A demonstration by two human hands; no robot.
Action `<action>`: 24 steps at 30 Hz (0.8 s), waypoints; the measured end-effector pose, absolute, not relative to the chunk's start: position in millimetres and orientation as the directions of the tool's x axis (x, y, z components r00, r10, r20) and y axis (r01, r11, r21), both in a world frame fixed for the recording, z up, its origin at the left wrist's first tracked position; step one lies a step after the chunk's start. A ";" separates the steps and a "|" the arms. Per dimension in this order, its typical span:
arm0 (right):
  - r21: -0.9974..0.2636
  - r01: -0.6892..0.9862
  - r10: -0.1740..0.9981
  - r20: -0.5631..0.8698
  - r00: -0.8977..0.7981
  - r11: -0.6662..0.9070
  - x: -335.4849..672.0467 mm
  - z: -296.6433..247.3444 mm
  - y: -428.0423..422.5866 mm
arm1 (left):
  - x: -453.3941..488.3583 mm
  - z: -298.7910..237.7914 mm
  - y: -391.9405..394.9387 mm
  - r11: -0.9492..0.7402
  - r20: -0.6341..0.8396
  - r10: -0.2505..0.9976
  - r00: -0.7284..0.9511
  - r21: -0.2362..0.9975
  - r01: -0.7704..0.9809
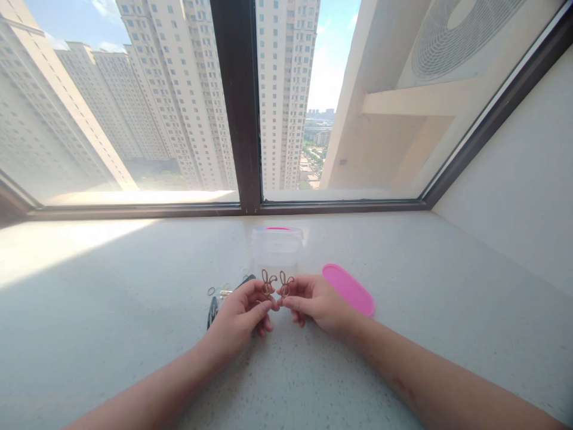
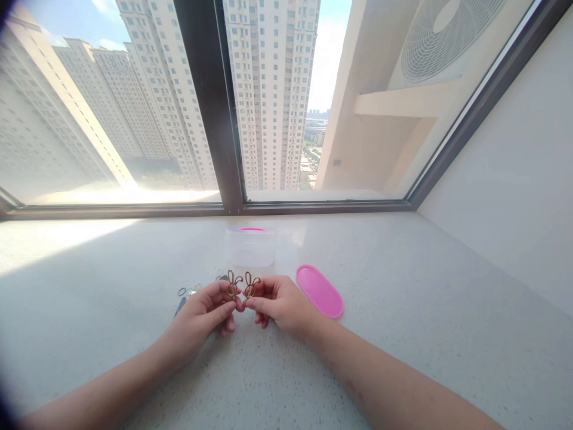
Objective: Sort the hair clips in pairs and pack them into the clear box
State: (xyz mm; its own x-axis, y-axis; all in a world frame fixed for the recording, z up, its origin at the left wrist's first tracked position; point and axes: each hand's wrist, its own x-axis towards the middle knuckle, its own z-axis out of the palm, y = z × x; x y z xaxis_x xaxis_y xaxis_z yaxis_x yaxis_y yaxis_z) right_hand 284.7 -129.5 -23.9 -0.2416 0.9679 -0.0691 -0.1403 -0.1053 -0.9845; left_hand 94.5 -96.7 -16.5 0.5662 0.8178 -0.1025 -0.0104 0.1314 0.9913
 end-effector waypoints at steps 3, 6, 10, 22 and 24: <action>-0.987 -0.109 0.971 -0.089 -0.222 -0.116 283.2 -21.2 -131.0 | 95.3 -16.9 -96.5 0.125 -0.093 0.817 0.568 0.992 -0.017; -0.986 -0.099 0.974 -0.109 -0.198 -0.131 281.7 -19.6 -131.7 | 95.8 -17.5 -96.6 0.118 -0.083 0.822 0.564 0.993 -0.026; -0.988 -0.084 0.981 -0.113 -0.158 -0.128 279.9 -18.3 -131.7 | 96.3 -15.4 -97.3 0.126 -0.095 0.833 0.544 0.992 -0.019; -0.983 -0.132 0.984 -0.109 -0.142 -0.128 277.8 -19.7 -131.0 | 95.4 -16.8 -96.1 0.136 -0.097 0.833 0.545 0.990 -0.032; -0.982 -0.137 0.985 -0.111 -0.132 -0.129 278.0 -20.2 -131.2 | 95.1 -17.4 -96.0 0.142 -0.099 0.831 0.548 0.989 -0.037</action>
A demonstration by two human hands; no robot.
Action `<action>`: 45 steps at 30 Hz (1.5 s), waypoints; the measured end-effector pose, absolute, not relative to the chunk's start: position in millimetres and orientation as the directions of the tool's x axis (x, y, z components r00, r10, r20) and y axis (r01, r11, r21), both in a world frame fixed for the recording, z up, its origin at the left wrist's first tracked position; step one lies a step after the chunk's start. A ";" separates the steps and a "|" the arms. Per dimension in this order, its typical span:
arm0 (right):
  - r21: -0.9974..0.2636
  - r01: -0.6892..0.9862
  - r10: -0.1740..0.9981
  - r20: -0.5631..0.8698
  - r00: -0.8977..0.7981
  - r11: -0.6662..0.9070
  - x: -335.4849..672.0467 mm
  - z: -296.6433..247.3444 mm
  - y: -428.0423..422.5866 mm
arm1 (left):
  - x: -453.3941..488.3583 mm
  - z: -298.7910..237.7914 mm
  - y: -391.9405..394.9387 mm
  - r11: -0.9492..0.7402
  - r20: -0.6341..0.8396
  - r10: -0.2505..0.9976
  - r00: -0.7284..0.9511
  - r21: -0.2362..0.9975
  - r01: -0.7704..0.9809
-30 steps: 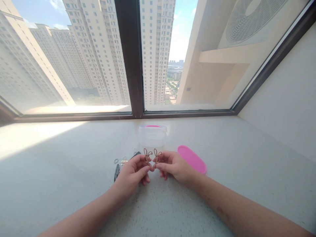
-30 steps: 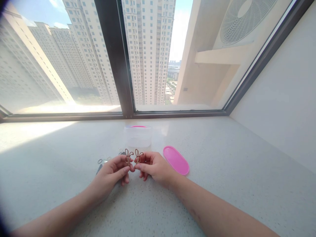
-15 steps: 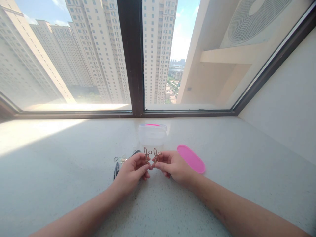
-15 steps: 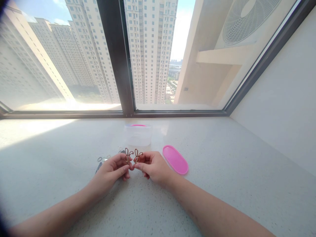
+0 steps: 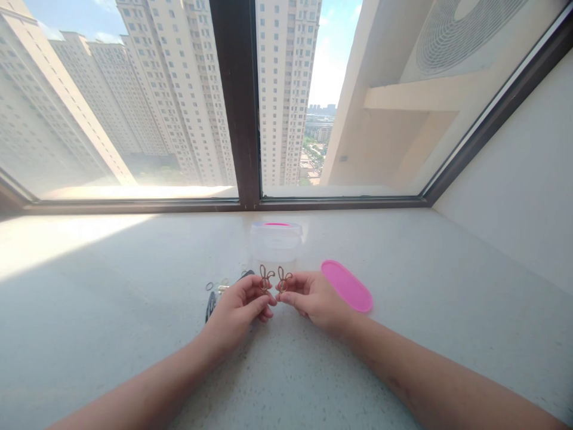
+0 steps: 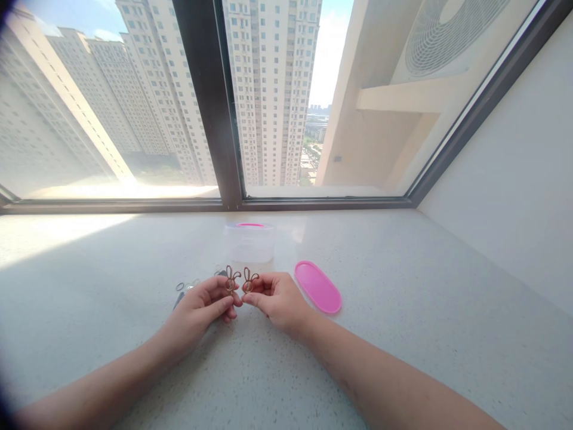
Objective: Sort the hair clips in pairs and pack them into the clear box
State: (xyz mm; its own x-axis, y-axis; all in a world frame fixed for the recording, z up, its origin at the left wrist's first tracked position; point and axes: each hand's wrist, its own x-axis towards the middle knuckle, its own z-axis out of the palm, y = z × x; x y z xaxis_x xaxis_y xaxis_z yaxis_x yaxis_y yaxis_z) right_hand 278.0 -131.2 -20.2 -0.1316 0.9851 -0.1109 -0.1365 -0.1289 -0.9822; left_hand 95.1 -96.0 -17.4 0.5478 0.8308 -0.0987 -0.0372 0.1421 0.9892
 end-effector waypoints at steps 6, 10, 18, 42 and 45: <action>-0.980 -0.143 0.987 -0.121 -0.108 -0.136 277.3 -20.8 -131.5 | 94.6 -16.0 -96.8 0.158 -0.111 0.826 0.552 0.987 -0.040; -0.980 -0.158 0.989 -0.103 -0.108 -0.119 276.9 -20.9 -131.9 | 95.0 -16.3 -97.1 0.177 -0.117 0.826 0.552 0.983 -0.056; -0.978 -0.178 0.988 -0.085 -0.131 -0.107 277.6 -21.8 -131.1 | 95.9 -16.4 -97.4 0.192 -0.126 0.830 0.543 0.979 -0.066; -0.959 -0.260 0.983 -0.074 -0.168 -0.117 277.1 -17.7 -131.4 | 95.4 -18.0 -95.2 0.186 -0.133 0.831 0.539 0.981 -0.045; -0.966 -0.236 0.984 -0.067 -0.164 -0.105 277.7 -17.7 -131.5 | 96.2 -17.3 -95.2 0.183 -0.133 0.830 0.541 0.982 -0.040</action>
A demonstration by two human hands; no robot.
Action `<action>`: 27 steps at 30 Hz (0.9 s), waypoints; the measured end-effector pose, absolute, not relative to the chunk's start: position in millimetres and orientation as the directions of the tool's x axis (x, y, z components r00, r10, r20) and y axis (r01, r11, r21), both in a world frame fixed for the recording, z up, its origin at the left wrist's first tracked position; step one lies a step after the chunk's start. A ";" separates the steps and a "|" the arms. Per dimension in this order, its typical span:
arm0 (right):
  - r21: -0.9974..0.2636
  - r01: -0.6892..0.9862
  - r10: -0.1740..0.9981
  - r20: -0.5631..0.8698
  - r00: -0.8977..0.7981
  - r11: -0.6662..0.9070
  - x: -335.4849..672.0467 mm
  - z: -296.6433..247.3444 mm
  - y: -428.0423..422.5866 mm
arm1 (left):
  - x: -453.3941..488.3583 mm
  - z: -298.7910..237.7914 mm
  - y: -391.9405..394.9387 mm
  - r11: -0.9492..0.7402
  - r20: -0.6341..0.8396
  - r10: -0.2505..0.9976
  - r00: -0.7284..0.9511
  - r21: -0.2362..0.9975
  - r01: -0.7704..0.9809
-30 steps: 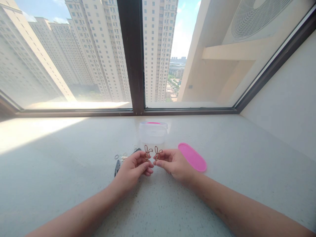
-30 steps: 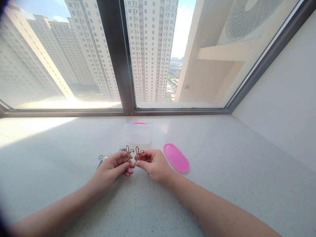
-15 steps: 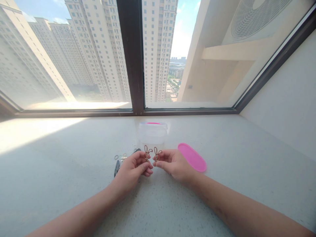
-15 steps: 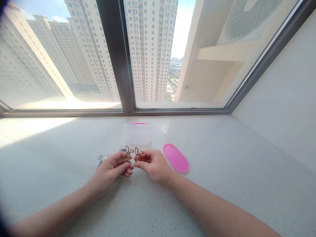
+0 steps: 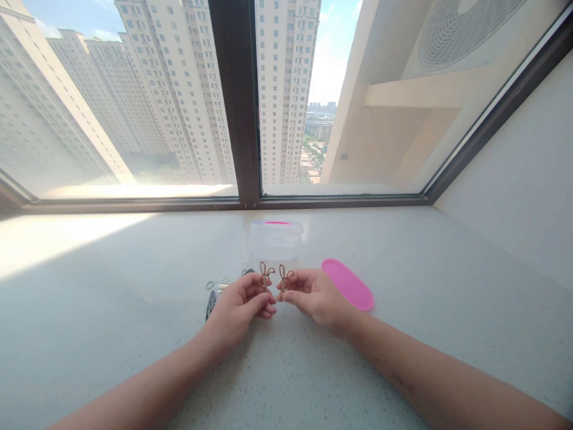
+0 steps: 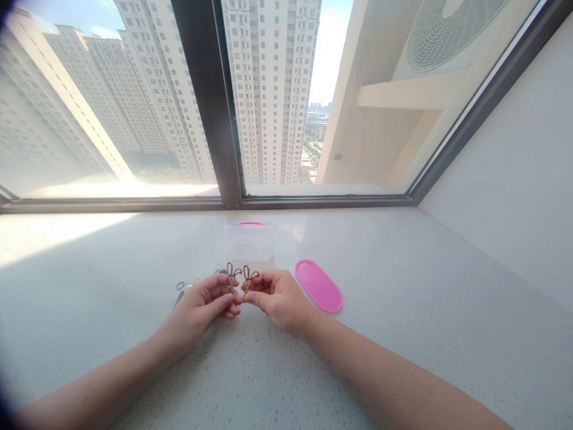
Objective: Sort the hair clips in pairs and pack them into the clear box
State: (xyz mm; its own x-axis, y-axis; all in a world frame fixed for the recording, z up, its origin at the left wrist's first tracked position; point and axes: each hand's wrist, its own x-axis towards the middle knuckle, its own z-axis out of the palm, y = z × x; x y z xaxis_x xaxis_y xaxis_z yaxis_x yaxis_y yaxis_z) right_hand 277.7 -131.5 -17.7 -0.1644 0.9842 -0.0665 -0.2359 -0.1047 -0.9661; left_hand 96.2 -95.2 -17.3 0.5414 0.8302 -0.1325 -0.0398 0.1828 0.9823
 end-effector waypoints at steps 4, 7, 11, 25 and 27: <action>-0.980 -0.181 0.976 -0.045 -0.212 -0.084 277.8 -16.6 -133.5 | 96.2 -16.7 -96.0 0.160 -0.115 0.829 0.547 0.986 -0.035; -0.985 -0.166 0.967 -0.009 -0.255 -0.053 278.4 -17.1 -133.8 | 95.2 -17.9 -96.5 0.132 -0.091 0.827 0.555 0.991 -0.035; -0.981 -0.191 0.961 0.012 -0.278 -0.043 279.9 -21.5 -130.2 | 94.7 -19.7 -96.3 0.109 -0.070 0.826 0.560 0.993 -0.037; -0.951 -0.245 0.975 -0.150 -0.162 -0.187 277.4 -22.3 -128.6 | 94.7 -19.0 -96.4 0.124 -0.075 0.835 0.545 0.991 -0.054; -0.952 -0.247 0.977 -0.145 -0.154 -0.180 277.1 -21.8 -128.7 | 94.1 -19.5 -96.3 0.122 -0.074 0.834 0.547 0.991 -0.051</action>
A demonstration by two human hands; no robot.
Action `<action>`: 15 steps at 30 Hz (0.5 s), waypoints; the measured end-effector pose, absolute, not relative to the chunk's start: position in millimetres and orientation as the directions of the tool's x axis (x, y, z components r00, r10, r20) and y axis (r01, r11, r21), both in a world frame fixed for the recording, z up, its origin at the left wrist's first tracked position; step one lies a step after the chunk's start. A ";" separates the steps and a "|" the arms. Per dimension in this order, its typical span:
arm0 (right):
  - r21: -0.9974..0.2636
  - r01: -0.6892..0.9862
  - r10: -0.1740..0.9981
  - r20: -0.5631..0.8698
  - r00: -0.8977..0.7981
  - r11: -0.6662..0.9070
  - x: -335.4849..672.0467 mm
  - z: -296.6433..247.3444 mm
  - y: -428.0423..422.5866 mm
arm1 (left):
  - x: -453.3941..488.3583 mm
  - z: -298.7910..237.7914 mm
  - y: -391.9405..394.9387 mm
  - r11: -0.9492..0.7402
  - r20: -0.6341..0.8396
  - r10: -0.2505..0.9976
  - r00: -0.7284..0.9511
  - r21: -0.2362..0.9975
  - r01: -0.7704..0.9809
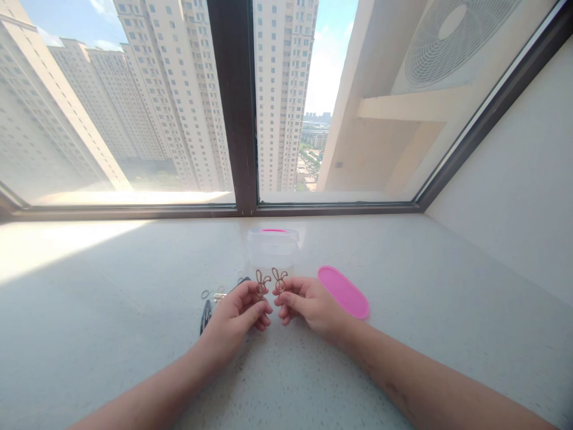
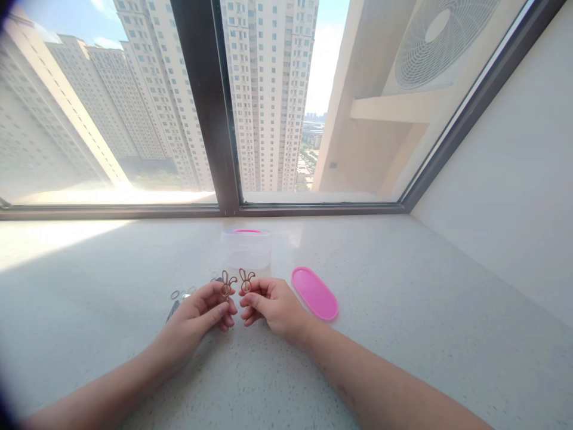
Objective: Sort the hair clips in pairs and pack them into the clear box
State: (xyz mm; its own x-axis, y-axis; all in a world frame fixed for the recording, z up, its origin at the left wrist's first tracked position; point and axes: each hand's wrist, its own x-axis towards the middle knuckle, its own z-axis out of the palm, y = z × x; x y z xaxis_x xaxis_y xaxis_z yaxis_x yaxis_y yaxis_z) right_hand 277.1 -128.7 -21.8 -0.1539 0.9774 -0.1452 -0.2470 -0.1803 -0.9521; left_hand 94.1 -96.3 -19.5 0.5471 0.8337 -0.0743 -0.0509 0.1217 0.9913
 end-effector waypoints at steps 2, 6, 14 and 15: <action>-0.951 -0.255 0.977 -0.138 -0.160 -0.176 277.0 -21.9 -128.8 | 93.7 -19.7 -96.1 0.121 -0.076 0.832 0.549 0.992 -0.045; -0.949 -0.266 0.977 -0.126 -0.175 -0.170 277.2 -22.7 -128.9 | 93.4 -20.3 -96.0 0.118 -0.075 0.828 0.556 0.992 -0.043; -0.958 -0.234 0.973 -0.123 -0.195 -0.168 276.4 -20.2 -129.5 | 94.3 -18.1 -97.0 0.120 -0.084 0.836 0.543 0.992 -0.032; -0.960 -0.227 0.972 -0.120 -0.199 -0.165 276.3 -19.9 -129.6 | 94.4 -17.6 -96.9 0.118 -0.083 0.835 0.545 0.993 -0.030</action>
State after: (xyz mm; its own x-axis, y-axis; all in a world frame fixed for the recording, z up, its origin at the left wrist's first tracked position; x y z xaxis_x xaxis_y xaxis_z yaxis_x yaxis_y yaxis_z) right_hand 276.3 -129.6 -19.9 -0.1995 0.9725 -0.1202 -0.2275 -0.1653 -0.9597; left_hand 94.4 -96.9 -17.6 0.5446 0.8345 -0.0831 -0.0301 0.1184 0.9925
